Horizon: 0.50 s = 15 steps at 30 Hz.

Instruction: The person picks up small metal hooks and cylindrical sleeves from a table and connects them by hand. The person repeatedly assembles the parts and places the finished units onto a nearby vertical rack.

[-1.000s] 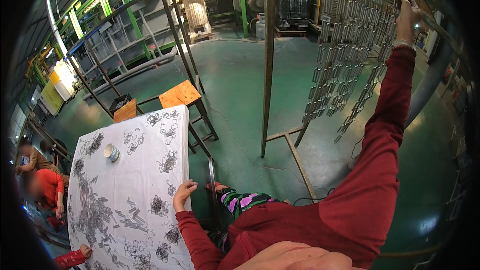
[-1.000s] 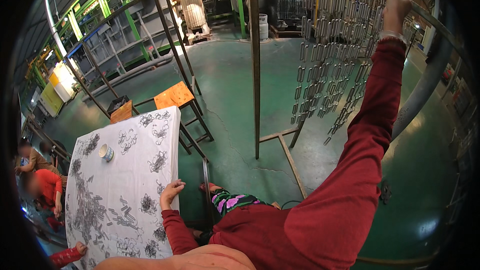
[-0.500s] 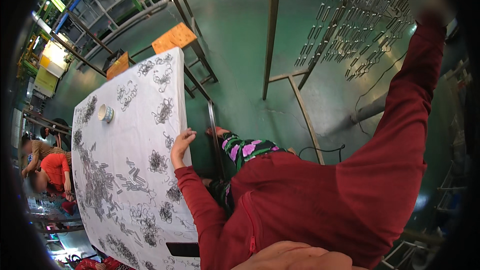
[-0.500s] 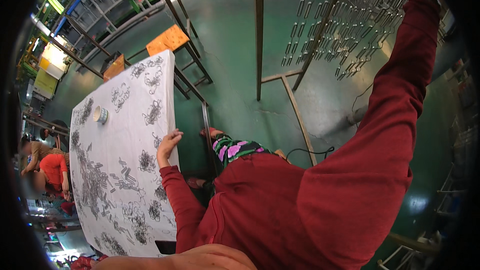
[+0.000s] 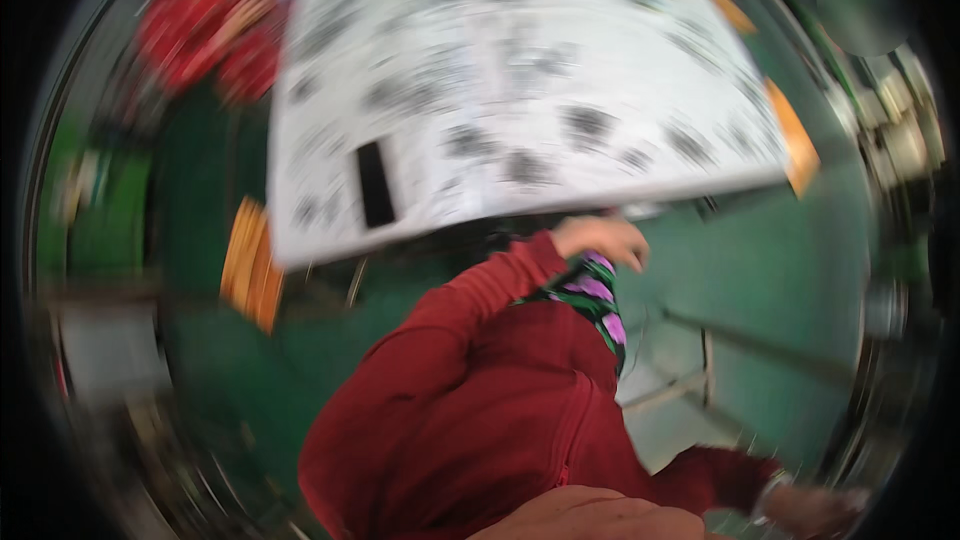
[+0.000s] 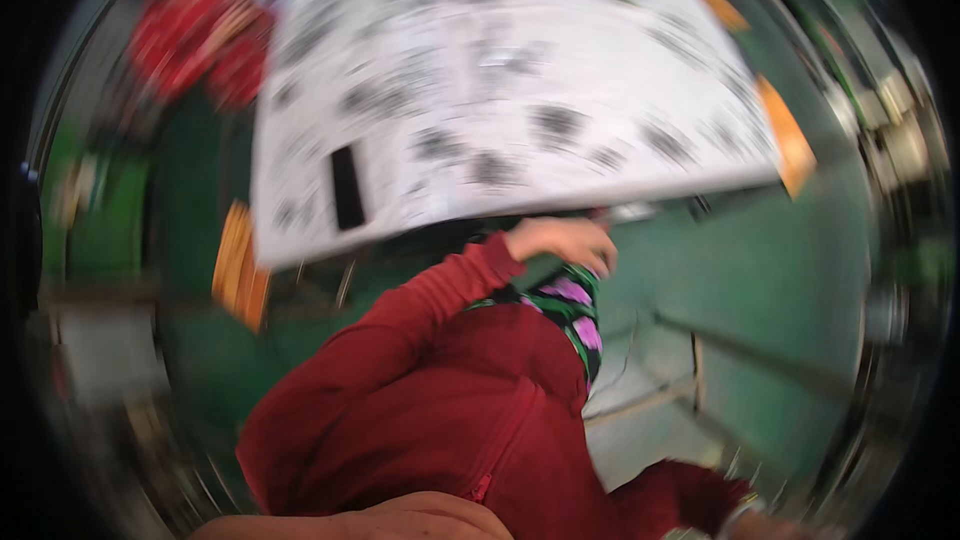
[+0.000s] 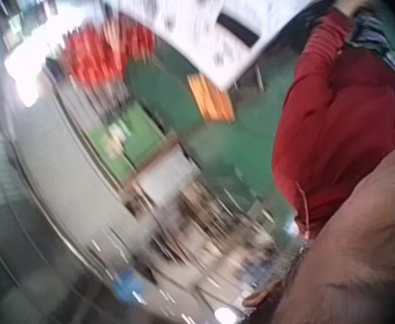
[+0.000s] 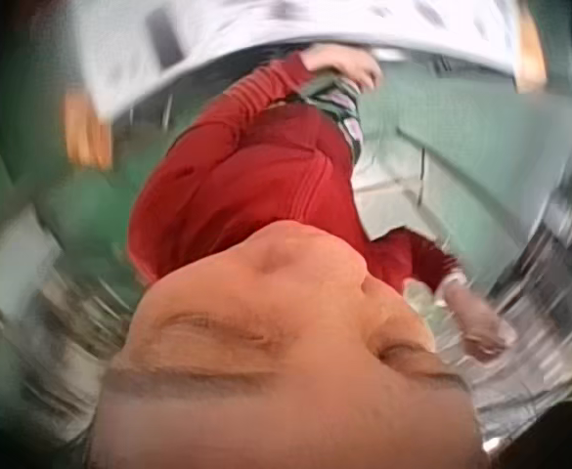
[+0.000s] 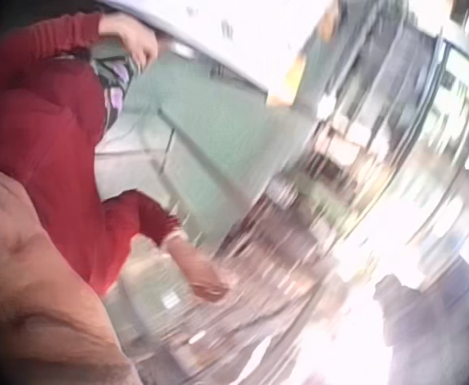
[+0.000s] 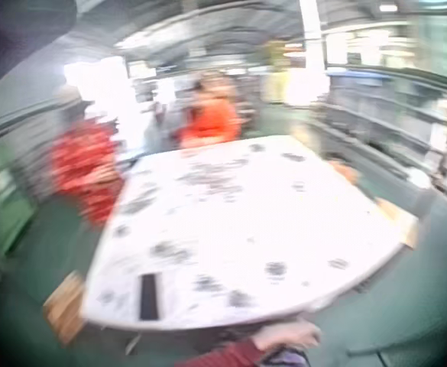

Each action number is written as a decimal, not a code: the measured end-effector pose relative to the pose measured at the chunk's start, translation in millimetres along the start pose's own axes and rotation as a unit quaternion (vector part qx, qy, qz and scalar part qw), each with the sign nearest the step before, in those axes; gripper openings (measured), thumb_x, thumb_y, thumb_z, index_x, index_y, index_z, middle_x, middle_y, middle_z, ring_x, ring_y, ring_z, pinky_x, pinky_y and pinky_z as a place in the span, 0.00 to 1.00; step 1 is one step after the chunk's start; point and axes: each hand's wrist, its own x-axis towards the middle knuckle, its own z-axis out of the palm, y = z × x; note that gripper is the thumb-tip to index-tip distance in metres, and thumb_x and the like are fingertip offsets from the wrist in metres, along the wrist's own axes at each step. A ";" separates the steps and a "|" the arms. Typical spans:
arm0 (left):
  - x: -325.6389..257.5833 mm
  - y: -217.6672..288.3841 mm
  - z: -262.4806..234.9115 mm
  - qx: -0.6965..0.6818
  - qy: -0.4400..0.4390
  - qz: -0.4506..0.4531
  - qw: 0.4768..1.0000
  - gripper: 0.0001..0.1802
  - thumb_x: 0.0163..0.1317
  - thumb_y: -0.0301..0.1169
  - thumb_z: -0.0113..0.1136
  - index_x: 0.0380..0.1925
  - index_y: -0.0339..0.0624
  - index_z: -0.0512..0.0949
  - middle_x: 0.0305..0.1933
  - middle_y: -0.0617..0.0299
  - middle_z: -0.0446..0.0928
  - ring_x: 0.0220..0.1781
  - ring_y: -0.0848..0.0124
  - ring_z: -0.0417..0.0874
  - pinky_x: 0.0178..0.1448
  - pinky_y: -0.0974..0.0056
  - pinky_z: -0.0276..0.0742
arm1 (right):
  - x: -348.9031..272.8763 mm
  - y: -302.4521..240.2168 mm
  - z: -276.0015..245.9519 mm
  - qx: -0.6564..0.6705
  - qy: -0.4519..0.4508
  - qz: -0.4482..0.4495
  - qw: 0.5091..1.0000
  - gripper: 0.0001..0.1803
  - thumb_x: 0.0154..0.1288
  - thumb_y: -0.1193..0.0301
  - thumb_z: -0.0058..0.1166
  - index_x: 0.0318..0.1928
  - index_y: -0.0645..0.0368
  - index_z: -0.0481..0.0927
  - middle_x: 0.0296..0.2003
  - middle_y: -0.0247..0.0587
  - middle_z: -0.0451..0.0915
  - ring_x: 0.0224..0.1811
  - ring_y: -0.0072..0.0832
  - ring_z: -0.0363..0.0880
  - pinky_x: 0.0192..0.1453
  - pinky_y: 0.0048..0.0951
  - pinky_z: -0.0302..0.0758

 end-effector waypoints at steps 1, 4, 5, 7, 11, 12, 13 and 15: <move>-15.4 -1.7 3.7 0.064 -0.012 -0.007 0.998 0.16 0.55 0.43 0.57 0.35 0.43 0.80 0.33 0.57 0.80 0.37 0.61 0.80 0.43 0.59 0.73 | -26.5 -7.6 15.8 0.054 -0.023 0.044 0.997 0.12 0.64 0.75 0.45 0.28 0.73 0.75 0.20 0.41 0.71 0.22 0.27 0.69 0.32 0.31 0.73; -94.3 18.6 -9.8 0.012 -0.036 -0.140 0.989 0.17 0.56 0.44 0.57 0.30 0.40 0.81 0.27 0.57 0.80 0.31 0.64 0.80 0.37 0.60 0.73 | -103.3 -19.2 76.8 0.229 -0.127 0.145 0.954 0.13 0.65 0.75 0.44 0.28 0.74 0.75 0.19 0.41 0.70 0.22 0.27 0.68 0.31 0.32 0.73; -125.8 17.1 -11.8 0.003 -0.032 -0.149 0.988 0.18 0.56 0.45 0.57 0.29 0.39 0.81 0.25 0.57 0.79 0.29 0.64 0.80 0.35 0.60 0.73 | -125.1 -16.1 94.4 0.302 -0.165 0.165 0.924 0.12 0.65 0.75 0.45 0.32 0.74 0.75 0.19 0.42 0.72 0.23 0.30 0.71 0.33 0.33 0.73; -182.5 17.2 -20.4 0.016 0.033 -0.170 0.985 0.17 0.56 0.43 0.58 0.29 0.38 0.80 0.25 0.58 0.80 0.26 0.64 0.79 0.32 0.61 0.72 | -153.6 -18.5 120.5 0.393 -0.204 0.193 0.875 0.13 0.64 0.74 0.45 0.39 0.75 0.75 0.20 0.45 0.74 0.25 0.33 0.75 0.37 0.36 0.75; -278.6 29.3 -71.8 0.077 0.242 -0.340 0.905 0.13 0.54 0.37 0.60 0.30 0.38 0.81 0.27 0.56 0.80 0.30 0.66 0.81 0.35 0.63 0.73 | -158.6 -46.4 150.9 0.445 -0.143 0.244 0.850 0.13 0.65 0.77 0.43 0.46 0.77 0.72 0.21 0.47 0.74 0.26 0.37 0.75 0.35 0.37 0.74; -294.0 24.4 -90.6 0.119 0.307 -0.359 0.873 0.13 0.53 0.37 0.60 0.30 0.38 0.81 0.28 0.56 0.81 0.31 0.66 0.81 0.36 0.63 0.74 | -156.2 -31.1 150.9 0.436 -0.118 0.282 0.846 0.12 0.65 0.79 0.43 0.46 0.76 0.71 0.23 0.50 0.75 0.27 0.38 0.76 0.35 0.34 0.73; -310.7 10.8 -104.8 0.155 0.376 -0.372 0.834 0.13 0.52 0.37 0.61 0.31 0.38 0.81 0.29 0.56 0.81 0.32 0.66 0.81 0.38 0.64 0.74 | -155.3 -23.4 150.7 0.431 -0.097 0.314 0.840 0.12 0.64 0.80 0.44 0.46 0.75 0.70 0.25 0.53 0.77 0.28 0.40 0.77 0.34 0.31 0.73; -329.7 -22.7 -139.7 0.202 0.533 -0.359 0.739 0.10 0.50 0.35 0.59 0.28 0.41 0.82 0.28 0.53 0.81 0.33 0.60 0.82 0.39 0.61 0.75 | -146.1 -38.4 142.9 0.365 -0.105 0.339 0.861 0.10 0.62 0.77 0.47 0.43 0.70 0.74 0.26 0.45 0.75 0.31 0.35 0.77 0.33 0.29 0.72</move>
